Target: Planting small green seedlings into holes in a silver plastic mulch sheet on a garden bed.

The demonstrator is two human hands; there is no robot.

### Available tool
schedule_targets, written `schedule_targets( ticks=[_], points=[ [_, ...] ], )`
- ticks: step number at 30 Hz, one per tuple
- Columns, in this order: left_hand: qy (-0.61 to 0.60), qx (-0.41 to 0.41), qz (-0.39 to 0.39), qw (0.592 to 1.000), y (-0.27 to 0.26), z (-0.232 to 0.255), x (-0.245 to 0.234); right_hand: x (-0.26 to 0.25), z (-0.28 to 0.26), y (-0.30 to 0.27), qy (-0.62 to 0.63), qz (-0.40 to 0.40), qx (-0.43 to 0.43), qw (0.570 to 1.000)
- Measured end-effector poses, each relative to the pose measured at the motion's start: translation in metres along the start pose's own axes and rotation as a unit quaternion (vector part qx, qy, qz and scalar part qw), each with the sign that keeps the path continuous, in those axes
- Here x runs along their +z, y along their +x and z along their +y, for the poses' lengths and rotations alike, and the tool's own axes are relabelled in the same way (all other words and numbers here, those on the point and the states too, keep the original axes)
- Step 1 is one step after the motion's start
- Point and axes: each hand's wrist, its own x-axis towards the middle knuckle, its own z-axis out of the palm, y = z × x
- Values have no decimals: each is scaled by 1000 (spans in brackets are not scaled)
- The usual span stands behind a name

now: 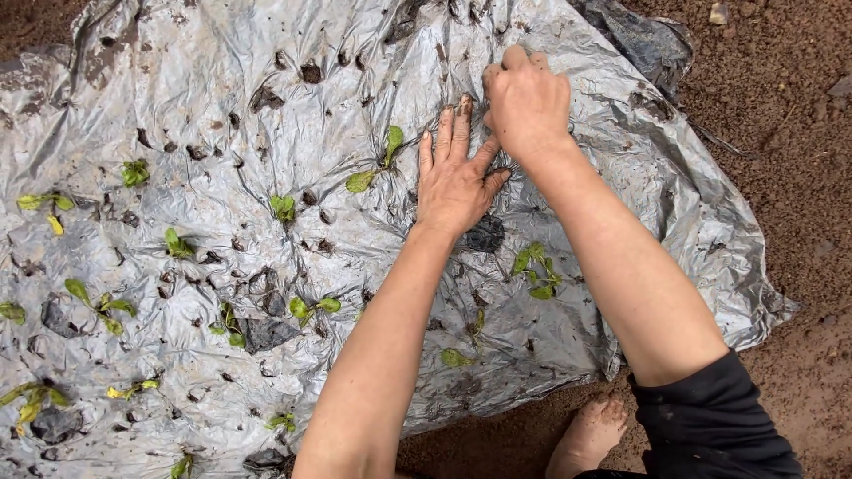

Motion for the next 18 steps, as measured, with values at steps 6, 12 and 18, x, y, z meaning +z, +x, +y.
schedule_targets(
  ticks=[6,12,18],
  points=[
    [-16,-1,-6,1000,-1,0,-4,-6,-3,8,27,-52,15,998],
    [-7,3,12,1000,1,-2,5,11,-9,3,-50,29,15,998],
    [0,4,17,1000,0,0,3,11,-3,5,36,16,26,999]
  ],
)
